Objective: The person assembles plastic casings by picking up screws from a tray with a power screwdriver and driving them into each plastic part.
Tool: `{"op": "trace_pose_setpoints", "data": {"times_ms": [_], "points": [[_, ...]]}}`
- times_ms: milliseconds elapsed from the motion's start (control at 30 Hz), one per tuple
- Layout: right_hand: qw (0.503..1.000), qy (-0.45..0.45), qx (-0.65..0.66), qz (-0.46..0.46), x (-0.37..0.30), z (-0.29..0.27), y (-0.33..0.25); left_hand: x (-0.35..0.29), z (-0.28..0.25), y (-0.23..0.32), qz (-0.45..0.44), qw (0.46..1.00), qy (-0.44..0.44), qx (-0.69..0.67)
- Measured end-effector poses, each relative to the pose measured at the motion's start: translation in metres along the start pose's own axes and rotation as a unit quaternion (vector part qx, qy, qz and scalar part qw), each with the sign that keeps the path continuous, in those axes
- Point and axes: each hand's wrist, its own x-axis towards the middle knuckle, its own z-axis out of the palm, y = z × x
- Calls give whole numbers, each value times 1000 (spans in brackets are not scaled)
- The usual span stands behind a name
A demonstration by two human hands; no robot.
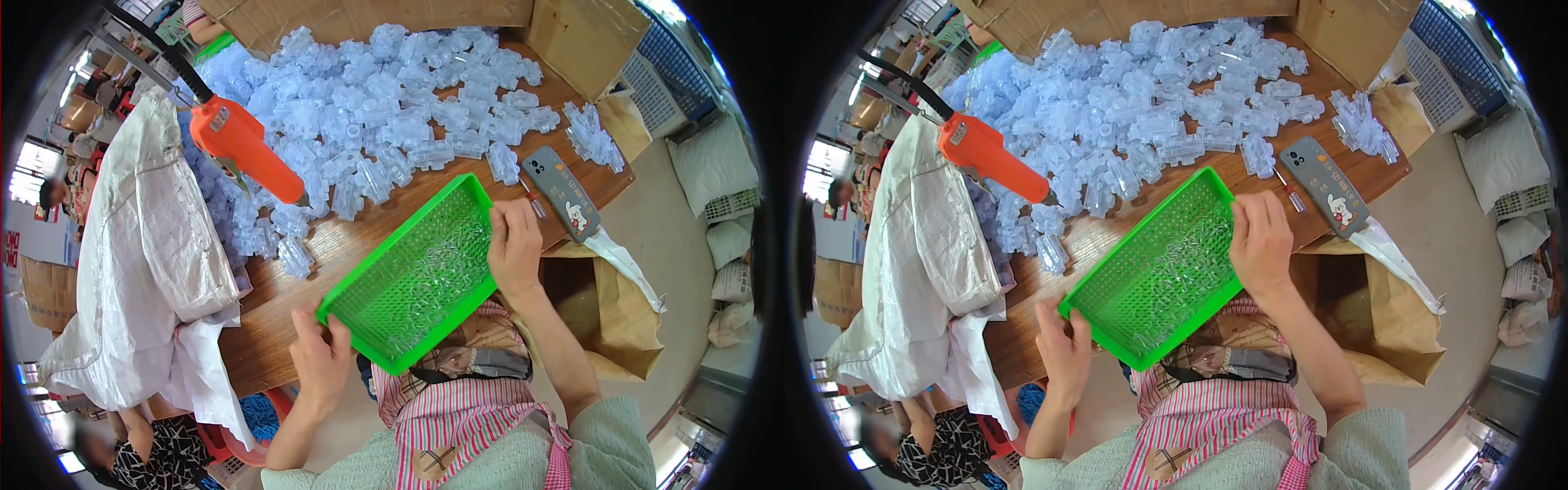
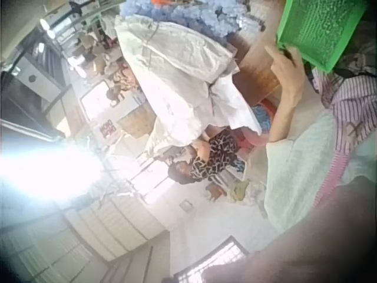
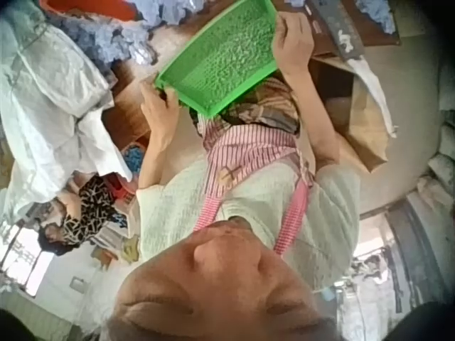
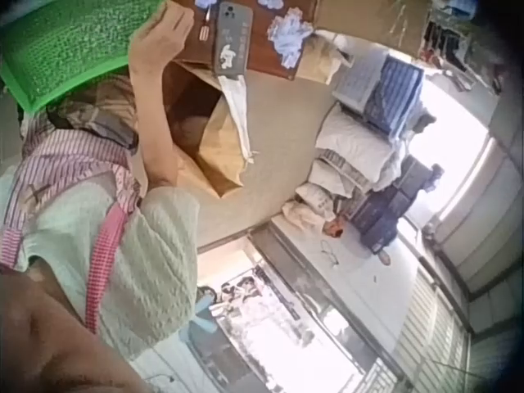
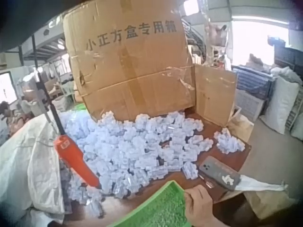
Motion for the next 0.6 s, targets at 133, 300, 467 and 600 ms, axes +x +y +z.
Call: {"op": "trace_pose_setpoints", "data": {"times_ms": [133, 300, 467, 600], "points": [[999, -41, -8, -21, 9, 4, 4, 11, -6, -1, -16, 995, -62, 75], [995, -83, -34, -38, 18, 7, -3, 26, -14, -3, 33, 965, -96, 241], [985, -138, -32, -97, 24, 14, -7, 64, 3, 24, 238, 941, -47, 236], [979, -177, -30, -95, 23, 13, -9, 90, 34, 7, 247, 926, -171, 230]]}}
